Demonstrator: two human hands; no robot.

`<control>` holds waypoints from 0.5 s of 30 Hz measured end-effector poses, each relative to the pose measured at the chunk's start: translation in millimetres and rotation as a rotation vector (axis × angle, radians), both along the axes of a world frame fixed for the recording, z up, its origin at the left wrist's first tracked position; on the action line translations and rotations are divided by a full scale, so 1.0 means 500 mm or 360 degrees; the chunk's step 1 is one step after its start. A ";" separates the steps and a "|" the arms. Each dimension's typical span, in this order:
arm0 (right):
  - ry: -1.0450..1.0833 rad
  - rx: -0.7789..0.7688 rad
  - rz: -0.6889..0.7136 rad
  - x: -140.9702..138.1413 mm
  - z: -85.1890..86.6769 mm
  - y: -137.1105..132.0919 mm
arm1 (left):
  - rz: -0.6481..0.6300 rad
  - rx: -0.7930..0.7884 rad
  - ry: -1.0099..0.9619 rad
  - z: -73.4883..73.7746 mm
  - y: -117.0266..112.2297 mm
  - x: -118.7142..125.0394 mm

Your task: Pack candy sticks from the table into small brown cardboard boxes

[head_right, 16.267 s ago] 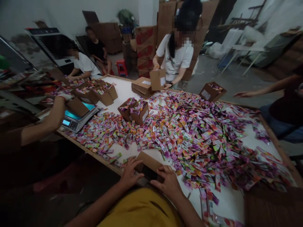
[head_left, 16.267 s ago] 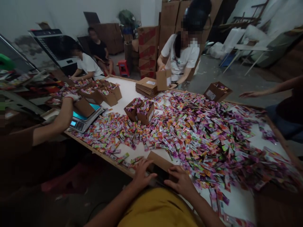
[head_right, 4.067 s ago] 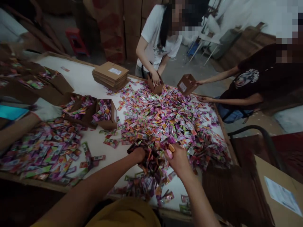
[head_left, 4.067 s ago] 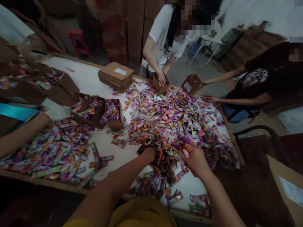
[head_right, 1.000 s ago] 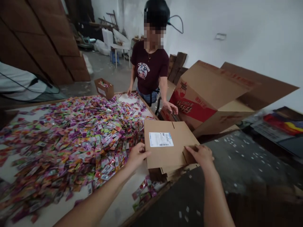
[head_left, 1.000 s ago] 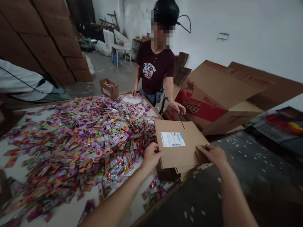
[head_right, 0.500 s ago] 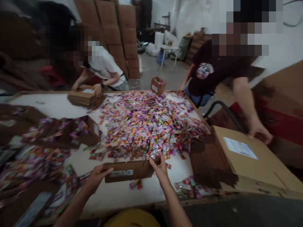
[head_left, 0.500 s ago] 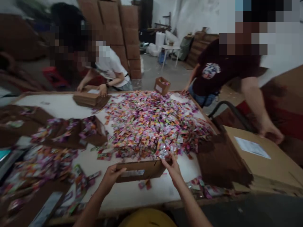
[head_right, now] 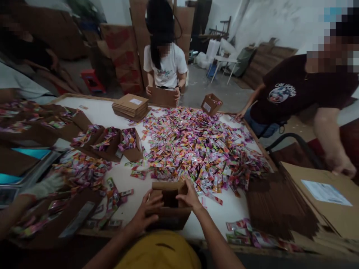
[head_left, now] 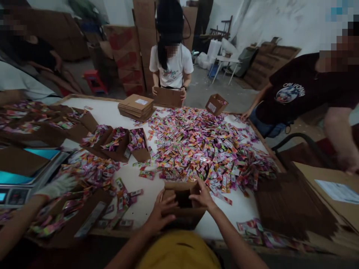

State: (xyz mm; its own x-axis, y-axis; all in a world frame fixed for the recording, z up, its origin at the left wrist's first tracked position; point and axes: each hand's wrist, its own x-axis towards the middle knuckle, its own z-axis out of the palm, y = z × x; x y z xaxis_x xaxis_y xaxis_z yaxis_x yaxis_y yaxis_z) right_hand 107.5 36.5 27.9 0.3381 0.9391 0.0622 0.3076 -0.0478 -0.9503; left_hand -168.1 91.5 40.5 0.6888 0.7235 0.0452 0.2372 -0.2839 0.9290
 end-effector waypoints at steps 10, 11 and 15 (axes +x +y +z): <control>-0.0314 -0.0166 0.0568 -0.063 0.055 -0.133 | 0.0569 -0.0527 -0.0329 -0.037 -0.034 -0.034; -0.0350 -0.0190 0.0545 -0.074 0.051 -0.141 | 0.0644 -0.0442 -0.0262 -0.026 -0.037 -0.027; -0.0594 -0.0290 0.0349 -0.108 0.034 -0.128 | 0.0590 0.0201 0.0435 0.031 -0.042 0.010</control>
